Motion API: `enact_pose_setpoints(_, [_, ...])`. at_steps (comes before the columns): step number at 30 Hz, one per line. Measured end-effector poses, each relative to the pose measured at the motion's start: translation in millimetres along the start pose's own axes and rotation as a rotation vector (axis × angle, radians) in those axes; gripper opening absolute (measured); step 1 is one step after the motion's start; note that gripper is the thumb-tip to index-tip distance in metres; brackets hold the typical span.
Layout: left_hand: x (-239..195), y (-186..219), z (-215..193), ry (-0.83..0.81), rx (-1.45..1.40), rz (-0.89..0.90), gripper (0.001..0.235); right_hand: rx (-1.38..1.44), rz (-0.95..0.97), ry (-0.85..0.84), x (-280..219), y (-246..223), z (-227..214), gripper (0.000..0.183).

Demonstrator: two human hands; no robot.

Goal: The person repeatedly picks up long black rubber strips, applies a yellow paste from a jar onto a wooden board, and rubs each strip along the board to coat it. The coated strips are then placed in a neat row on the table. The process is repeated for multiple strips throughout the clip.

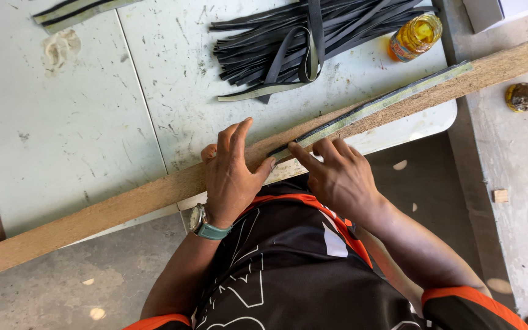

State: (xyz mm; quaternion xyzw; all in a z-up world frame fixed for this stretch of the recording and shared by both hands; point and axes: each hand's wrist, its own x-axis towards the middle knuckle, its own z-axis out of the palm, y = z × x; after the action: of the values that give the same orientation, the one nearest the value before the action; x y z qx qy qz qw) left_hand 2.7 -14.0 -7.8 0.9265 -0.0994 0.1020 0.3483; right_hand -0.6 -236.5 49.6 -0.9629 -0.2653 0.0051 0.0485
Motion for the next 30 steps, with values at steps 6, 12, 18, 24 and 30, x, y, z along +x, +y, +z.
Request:
enact_pose_setpoints(6, [0,-2,-2,0.017,-0.001,0.015,0.089,-0.141,0.033,0.147,-3,18,5,0.075])
enact_pose_setpoints(12, [2,0,2,0.000,0.019,0.023,0.085,-0.323,0.111,0.046,-18,32,6,0.066])
enact_pose_setpoints(18, [0,-1,1,-0.022,-0.001,0.014,0.083,-0.246,0.118,0.118,-26,34,2,0.060])
enact_pose_setpoints(24, [-2,1,1,-0.021,0.012,0.034,0.067,-0.304,0.247,0.156,-34,62,-1,0.071])
enact_pose_setpoints(30, [-3,1,1,-0.070,-0.098,-0.041,0.059,-0.178,0.205,0.122,-28,63,3,0.070])
